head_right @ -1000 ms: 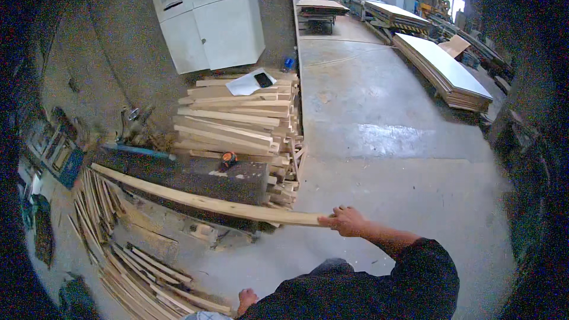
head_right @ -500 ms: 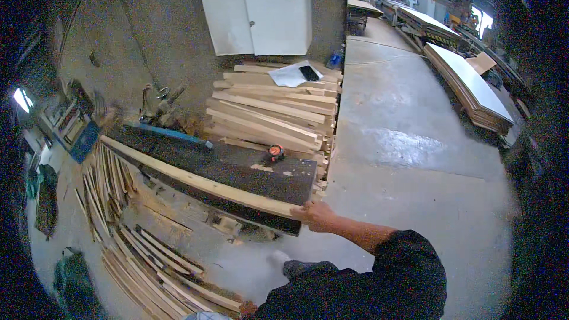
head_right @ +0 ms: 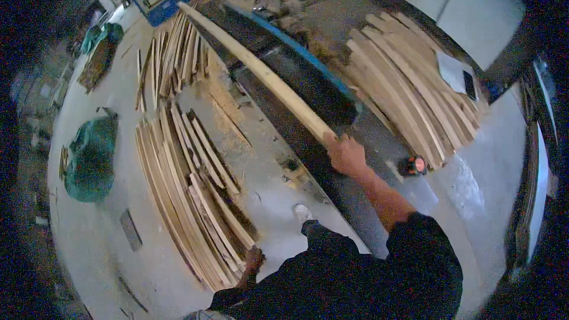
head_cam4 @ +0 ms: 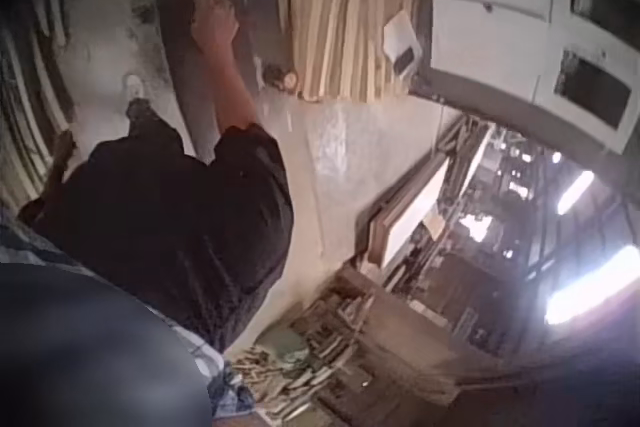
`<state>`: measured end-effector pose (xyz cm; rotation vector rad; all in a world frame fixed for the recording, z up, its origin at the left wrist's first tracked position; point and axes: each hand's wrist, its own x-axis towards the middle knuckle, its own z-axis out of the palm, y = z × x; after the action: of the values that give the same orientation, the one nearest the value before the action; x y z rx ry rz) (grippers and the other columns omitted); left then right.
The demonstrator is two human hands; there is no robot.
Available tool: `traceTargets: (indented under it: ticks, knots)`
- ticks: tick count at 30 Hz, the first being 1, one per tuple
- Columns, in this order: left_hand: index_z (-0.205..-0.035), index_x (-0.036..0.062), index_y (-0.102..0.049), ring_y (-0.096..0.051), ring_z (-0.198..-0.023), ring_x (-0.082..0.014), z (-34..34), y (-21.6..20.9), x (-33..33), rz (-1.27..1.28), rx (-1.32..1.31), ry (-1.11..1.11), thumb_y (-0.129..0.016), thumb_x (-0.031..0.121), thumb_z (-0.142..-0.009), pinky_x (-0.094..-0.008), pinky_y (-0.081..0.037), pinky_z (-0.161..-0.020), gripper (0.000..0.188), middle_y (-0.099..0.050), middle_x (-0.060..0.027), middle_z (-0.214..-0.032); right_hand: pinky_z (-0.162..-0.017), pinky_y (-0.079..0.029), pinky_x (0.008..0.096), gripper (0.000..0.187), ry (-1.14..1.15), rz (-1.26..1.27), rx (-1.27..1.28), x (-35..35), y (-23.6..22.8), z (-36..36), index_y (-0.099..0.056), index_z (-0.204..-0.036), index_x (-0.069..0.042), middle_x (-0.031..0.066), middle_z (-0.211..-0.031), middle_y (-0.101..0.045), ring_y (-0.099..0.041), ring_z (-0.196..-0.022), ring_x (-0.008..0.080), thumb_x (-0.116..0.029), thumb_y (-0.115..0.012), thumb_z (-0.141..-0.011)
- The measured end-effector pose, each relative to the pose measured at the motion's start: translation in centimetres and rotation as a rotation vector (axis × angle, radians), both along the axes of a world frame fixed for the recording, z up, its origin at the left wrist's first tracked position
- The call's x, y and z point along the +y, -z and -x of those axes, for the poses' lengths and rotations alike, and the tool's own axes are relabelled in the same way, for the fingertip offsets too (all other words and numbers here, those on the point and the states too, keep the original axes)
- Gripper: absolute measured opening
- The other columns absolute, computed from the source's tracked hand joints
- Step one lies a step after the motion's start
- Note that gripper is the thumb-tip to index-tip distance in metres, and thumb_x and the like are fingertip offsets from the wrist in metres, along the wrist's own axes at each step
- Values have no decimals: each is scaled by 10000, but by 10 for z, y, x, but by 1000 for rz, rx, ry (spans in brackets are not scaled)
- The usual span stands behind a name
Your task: Smoothing wooden planks using a jointer machine in a factory.
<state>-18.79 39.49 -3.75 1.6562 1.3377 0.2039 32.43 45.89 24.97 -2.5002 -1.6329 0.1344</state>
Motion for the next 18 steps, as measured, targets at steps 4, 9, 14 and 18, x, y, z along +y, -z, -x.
traceTargets:
  ticks: [4, 9, 14, 18]
  knots:
    - [-939, -48, -613, -592, -617, -182, -53, -43, 44, 372, -130, -486, -493, 208, -953, -325, -524, -595, 283, -604, -92, -741, -680, -532, 475, 449, -47, -90, -34, 125, 12, -22, -535, -1249, -207, 186, -925, -589, -635, -826, 369, -239, -623, -810]
    - [-989, -72, -606, -624, -670, -183, -77, -67, 59, 327, -181, -598, -480, 226, -945, -322, -530, -620, 326, -635, -126, -783, -740, -523, 461, 481, -113, -87, -27, 290, 19, -35, -544, -1261, -166, 189, -1008, -594, -633, -886, 368, -277, -626, -800]
    - [-987, -47, -609, -628, -635, -191, -41, -60, 21, 422, -108, -720, -501, 237, -922, -317, -512, -568, 311, -629, -116, -757, -785, -527, 473, 470, -71, -163, -20, 398, 24, -18, -532, -1290, -162, 195, -1058, -593, -617, -966, 373, -290, -581, -841]
    - [-949, -30, -604, -610, -589, -184, -2, -53, -37, 479, -154, -884, -515, 229, -906, -316, -487, -516, 277, -620, -105, -716, -816, -525, 476, 491, -99, -207, -58, 384, 32, -2, -497, -1341, -159, 197, -1085, -581, -606, -995, 374, -291, -558, -872]
